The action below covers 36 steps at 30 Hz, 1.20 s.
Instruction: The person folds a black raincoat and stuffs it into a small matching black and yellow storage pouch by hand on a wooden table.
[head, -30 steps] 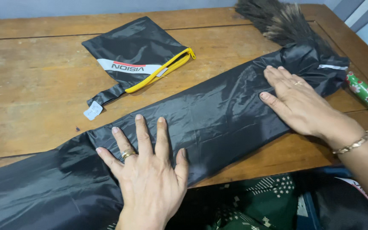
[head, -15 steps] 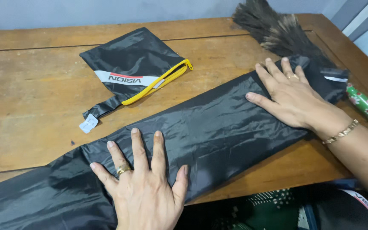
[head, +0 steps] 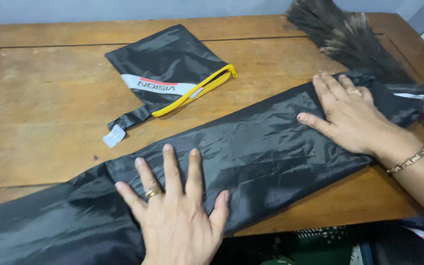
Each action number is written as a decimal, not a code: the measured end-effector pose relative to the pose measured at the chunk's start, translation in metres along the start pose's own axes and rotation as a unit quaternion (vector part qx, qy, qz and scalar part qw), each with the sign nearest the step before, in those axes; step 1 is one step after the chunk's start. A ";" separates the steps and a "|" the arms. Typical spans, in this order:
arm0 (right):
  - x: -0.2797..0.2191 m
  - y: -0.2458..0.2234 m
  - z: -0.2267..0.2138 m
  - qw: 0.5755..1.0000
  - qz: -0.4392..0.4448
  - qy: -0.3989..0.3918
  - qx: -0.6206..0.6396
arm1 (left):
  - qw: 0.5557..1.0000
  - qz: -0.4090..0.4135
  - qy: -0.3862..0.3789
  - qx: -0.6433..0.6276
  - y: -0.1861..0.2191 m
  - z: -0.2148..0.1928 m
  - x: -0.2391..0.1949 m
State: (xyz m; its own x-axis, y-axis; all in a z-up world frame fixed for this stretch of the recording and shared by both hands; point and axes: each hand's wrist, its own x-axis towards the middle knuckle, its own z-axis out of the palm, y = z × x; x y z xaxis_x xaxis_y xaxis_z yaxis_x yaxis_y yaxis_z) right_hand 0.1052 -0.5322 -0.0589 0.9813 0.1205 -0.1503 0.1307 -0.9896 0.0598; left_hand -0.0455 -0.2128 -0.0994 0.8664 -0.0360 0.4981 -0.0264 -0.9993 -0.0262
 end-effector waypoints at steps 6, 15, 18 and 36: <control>-0.049 -0.035 -0.019 0.936 -0.112 0.316 -0.104 | 1.000 -0.007 -0.008 -0.023 0.000 -0.002 -0.002; -0.081 -0.129 0.044 0.918 -0.249 0.273 -0.144 | 0.996 -0.008 0.014 -0.083 -0.002 -0.002 -0.007; -0.088 -0.130 0.050 0.934 -0.251 0.237 -0.090 | 0.987 0.005 0.015 -0.163 -0.011 -0.012 -0.014; -0.079 -0.126 0.057 0.955 -0.233 0.162 -0.087 | 0.962 -0.254 0.090 -0.046 -0.173 0.014 -0.092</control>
State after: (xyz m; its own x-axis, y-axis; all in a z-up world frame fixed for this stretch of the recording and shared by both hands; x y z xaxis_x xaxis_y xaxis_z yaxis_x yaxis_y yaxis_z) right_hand 0.0035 -0.4219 -0.1105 0.7998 0.5898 0.1117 0.5570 -0.7986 0.2282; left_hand -0.1133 -0.0361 -0.1529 0.6796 0.4639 0.5682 0.3255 -0.8849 0.3332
